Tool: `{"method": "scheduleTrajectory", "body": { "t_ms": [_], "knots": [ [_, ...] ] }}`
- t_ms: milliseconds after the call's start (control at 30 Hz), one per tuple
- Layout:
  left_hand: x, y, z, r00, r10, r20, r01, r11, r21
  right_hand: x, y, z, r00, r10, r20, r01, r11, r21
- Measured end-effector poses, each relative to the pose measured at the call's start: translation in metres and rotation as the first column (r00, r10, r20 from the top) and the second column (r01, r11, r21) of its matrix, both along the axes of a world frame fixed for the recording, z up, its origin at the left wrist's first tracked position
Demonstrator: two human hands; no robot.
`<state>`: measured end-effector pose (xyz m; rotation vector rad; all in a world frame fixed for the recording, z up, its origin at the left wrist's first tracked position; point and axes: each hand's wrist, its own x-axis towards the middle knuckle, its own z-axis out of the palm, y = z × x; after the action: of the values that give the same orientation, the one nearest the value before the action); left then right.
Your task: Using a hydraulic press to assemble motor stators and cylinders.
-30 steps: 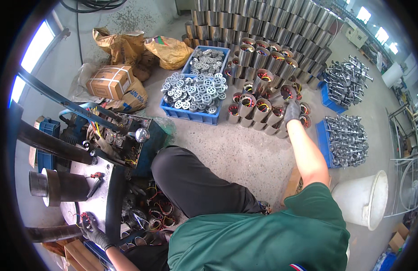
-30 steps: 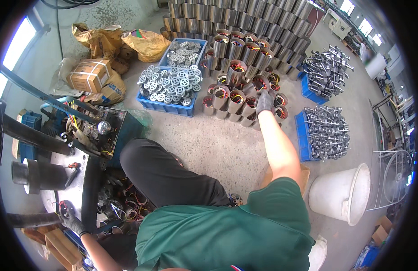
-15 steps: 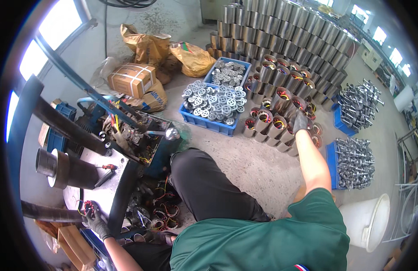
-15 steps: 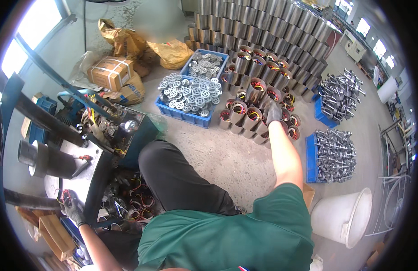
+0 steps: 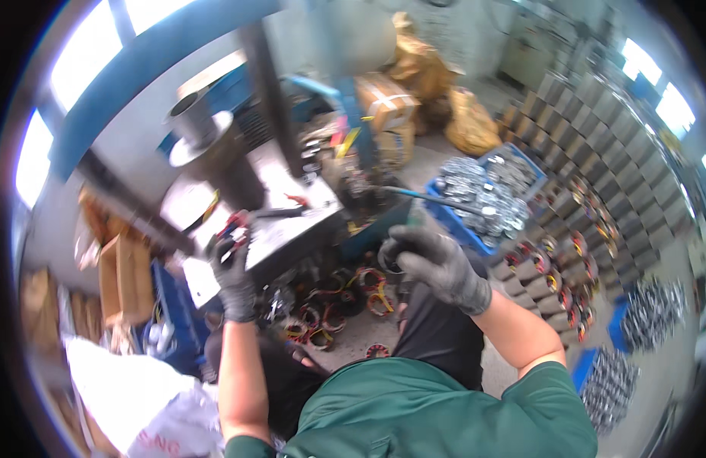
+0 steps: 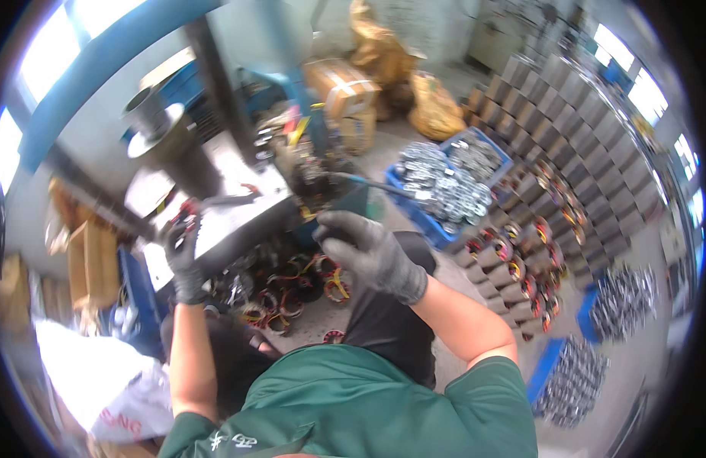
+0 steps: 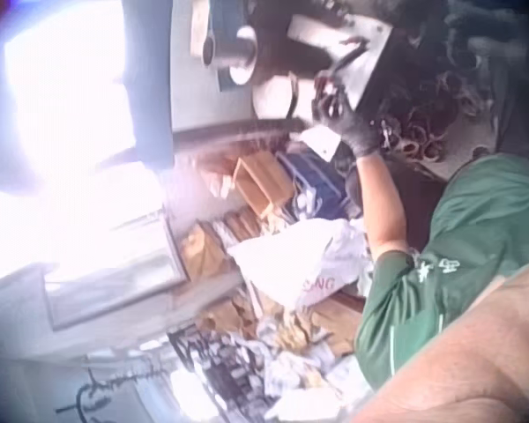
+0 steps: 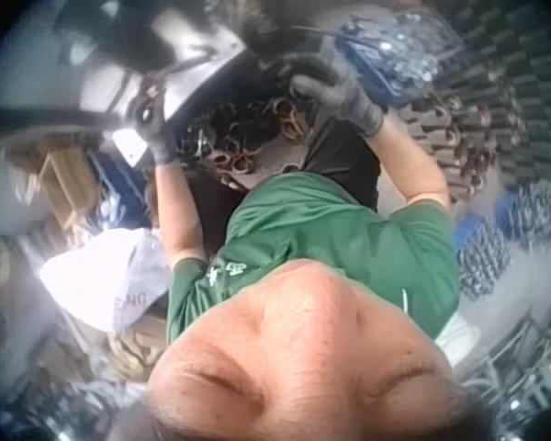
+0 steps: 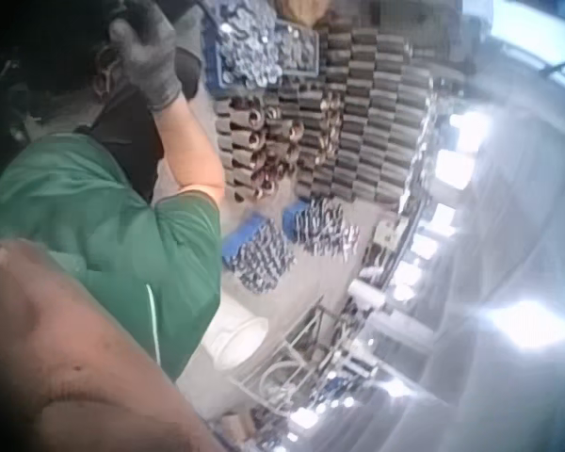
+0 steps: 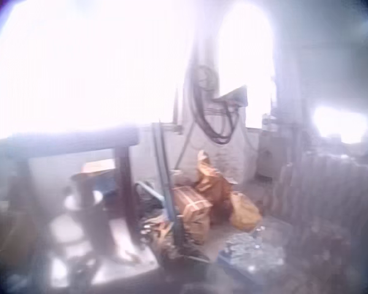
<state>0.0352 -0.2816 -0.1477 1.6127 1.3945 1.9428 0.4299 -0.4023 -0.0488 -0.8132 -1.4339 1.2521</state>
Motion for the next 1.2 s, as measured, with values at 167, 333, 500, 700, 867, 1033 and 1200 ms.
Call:
{"method": "scheduleTrajectory", "body": {
  "t_ms": [167,333,500,700,867,1033,1200],
  "knots": [
    [0.063,-0.034,0.037,0.970,-0.242,-0.009,0.242,0.970,0.012,-0.115,0.087,-0.007,0.987,0.081,-0.140,-0.133,0.898,-0.420],
    [0.088,-0.044,0.028,0.827,-0.487,0.280,0.481,0.872,0.094,-0.161,0.108,-0.028,0.872,0.140,-0.469,-0.351,0.847,-0.399],
    [0.066,-0.031,0.011,0.905,-0.336,0.260,0.410,0.851,-0.329,-0.148,0.109,-0.064,0.835,-0.072,-0.546,-0.355,0.688,-0.634],
    [0.055,-0.019,-0.002,0.916,-0.400,0.011,0.392,0.892,-0.223,-0.153,0.114,-0.070,0.866,-0.103,-0.488,-0.325,0.627,-0.709],
    [0.049,-0.021,-0.003,0.835,-0.523,-0.173,0.449,0.828,-0.336,-0.149,0.115,-0.083,0.883,-0.102,-0.459,-0.300,0.628,-0.718],
    [0.054,-0.024,0.024,0.770,-0.619,-0.151,0.529,0.753,-0.392,-0.140,0.114,-0.092,0.855,-0.126,-0.503,-0.322,0.631,-0.706],
    [0.059,-0.034,0.050,0.765,-0.644,-0.017,0.561,0.679,-0.474,-0.134,0.105,-0.068,0.868,-0.011,-0.497,-0.372,0.647,-0.665]
  ]
}}
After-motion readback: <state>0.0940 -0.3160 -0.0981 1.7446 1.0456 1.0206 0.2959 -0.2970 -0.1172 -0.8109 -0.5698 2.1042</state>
